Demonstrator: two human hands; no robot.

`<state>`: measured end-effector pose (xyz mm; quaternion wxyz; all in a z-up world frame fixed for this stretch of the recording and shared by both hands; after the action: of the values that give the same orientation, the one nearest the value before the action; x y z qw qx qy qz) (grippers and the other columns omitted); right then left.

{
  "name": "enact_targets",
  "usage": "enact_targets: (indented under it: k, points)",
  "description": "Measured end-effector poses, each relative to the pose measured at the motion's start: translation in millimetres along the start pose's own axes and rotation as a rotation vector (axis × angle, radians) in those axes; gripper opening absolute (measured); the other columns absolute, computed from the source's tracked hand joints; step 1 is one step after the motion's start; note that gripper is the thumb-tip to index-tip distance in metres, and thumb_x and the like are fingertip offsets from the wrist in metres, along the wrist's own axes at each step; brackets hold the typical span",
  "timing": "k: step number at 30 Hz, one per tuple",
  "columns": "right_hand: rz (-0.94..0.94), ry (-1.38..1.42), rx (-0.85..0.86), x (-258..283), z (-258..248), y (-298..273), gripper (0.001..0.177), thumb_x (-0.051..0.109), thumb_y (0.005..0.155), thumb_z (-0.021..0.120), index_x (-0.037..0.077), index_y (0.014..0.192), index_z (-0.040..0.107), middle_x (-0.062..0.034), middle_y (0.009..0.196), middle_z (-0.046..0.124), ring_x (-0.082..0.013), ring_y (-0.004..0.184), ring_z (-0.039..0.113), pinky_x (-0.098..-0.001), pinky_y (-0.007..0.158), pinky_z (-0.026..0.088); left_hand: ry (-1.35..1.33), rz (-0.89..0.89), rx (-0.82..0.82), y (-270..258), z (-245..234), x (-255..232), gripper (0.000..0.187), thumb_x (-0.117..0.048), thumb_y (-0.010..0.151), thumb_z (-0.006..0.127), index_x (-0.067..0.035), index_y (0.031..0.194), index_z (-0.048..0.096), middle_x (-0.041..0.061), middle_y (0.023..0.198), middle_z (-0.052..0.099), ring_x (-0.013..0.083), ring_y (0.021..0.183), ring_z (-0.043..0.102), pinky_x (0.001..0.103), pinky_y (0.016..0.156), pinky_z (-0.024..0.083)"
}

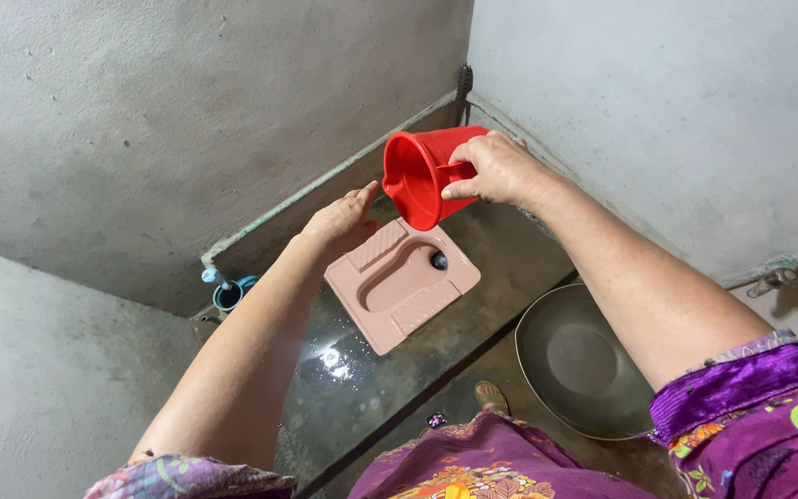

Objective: The person pours water from a red mug into a squat toilet and a metal bowl, then rinses the mug and their hands under a tap.

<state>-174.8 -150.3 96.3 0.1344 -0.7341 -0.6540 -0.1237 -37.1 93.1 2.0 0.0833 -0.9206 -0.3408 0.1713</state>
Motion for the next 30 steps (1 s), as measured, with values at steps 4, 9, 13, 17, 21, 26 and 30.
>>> enact_targets:
  k: [4, 9, 13, 17, 21, 26, 30]
  points:
    - [0.065, 0.187, 0.026, -8.4, -3.0, -22.4, 0.042, 0.037, 0.077, 0.086, 0.008, 0.106, 0.075, -0.0128, 0.091, 0.074, -0.0264, 0.089, 0.072, -0.0414, 0.082, 0.054, -0.033, 0.024, -0.017, 6.5, 7.2, -13.6, 0.080, -0.035, 0.095, 0.066, -0.014, 0.160, 0.023, 0.015, 0.153, 0.046, 0.0309, 0.136, 0.050, 0.041, 0.110, 0.045]
    - [0.091, 0.324, 0.016, -27.6, -5.3, -48.8, 0.037, 0.032, 0.077, 0.086, 0.005, 0.098, 0.074, -0.0113, 0.086, 0.074, -0.0218, 0.082, 0.070, -0.0390, 0.076, 0.055, -0.094, 0.082, -0.031, 19.3, 13.9, -41.8, 0.075, -0.034, 0.095, 0.064, -0.017, 0.159, 0.029, 0.014, 0.148, 0.052, 0.0304, 0.134, 0.053, 0.043, 0.109, 0.046]
    - [0.253, 0.367, 0.047, -52.8, -2.8, -72.3, 0.036, 0.034, 0.078, 0.086, 0.006, 0.097, 0.076, -0.0105, 0.087, 0.076, -0.0203, 0.084, 0.070, -0.0386, 0.078, 0.055, -0.144, 0.168, -0.068, 36.7, 22.7, -66.8, 0.068, -0.033, 0.096, 0.064, -0.015, 0.156, 0.035, 0.012, 0.146, 0.055, 0.0304, 0.134, 0.053, 0.043, 0.109, 0.046]
    - [0.186, 0.426, -0.061, -88.6, -0.8, -108.3, 0.039, 0.035, 0.077, 0.086, 0.010, 0.104, 0.077, -0.0072, 0.090, 0.077, -0.0180, 0.085, 0.072, -0.0367, 0.080, 0.056, -0.204, 0.224, -0.087, 58.1, 42.0, -98.1, 0.068, -0.029, 0.095, 0.065, -0.013, 0.155, 0.037, 0.013, 0.143, 0.058, 0.0310, 0.133, 0.054, 0.042, 0.109, 0.045]
    - [0.287, 0.518, -0.079, -126.1, -3.5, -150.7, 0.039, 0.036, 0.077, 0.085, 0.010, 0.105, 0.078, -0.0066, 0.089, 0.079, -0.0162, 0.086, 0.072, -0.0354, 0.081, 0.056, -0.182, 0.270, -0.103, 78.7, 66.5, -138.2, 0.070, -0.027, 0.094, 0.066, -0.009, 0.154, 0.036, 0.018, 0.141, 0.057, 0.0341, 0.132, 0.054, 0.043, 0.108, 0.044]
    - [0.383, 0.623, -0.088, -176.1, -9.0, -208.7, 0.037, 0.035, 0.079, 0.084, 0.008, 0.105, 0.079, -0.0084, 0.090, 0.079, -0.0157, 0.087, 0.071, -0.0345, 0.082, 0.056, -0.278, 0.261, -0.117, 107.6, 103.1, -197.0, 0.070, -0.026, 0.091, 0.069, -0.007, 0.152, 0.040, 0.022, 0.137, 0.059, 0.0376, 0.129, 0.056, 0.044, 0.106, 0.047]
    - [0.318, 0.685, -0.186, -219.0, -5.0, -262.4, 0.043, 0.034, 0.078, 0.084, 0.008, 0.111, 0.075, -0.0049, 0.097, 0.078, -0.0142, 0.092, 0.071, -0.0347, 0.084, 0.056, -0.368, 0.258, -0.117, 126.1, 141.2, -248.8, 0.067, -0.022, 0.088, 0.069, -0.006, 0.148, 0.045, 0.020, 0.131, 0.065, 0.0371, 0.123, 0.061, 0.045, 0.102, 0.049]
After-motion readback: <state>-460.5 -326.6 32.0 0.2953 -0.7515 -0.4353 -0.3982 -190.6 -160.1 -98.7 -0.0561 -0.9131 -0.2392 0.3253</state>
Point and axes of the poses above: each hand's wrist, its own y-axis towards the middle knuckle, its own z-axis out of the palm, x = y × z, the point moved 1 cm from there along y, towards the middle knuckle
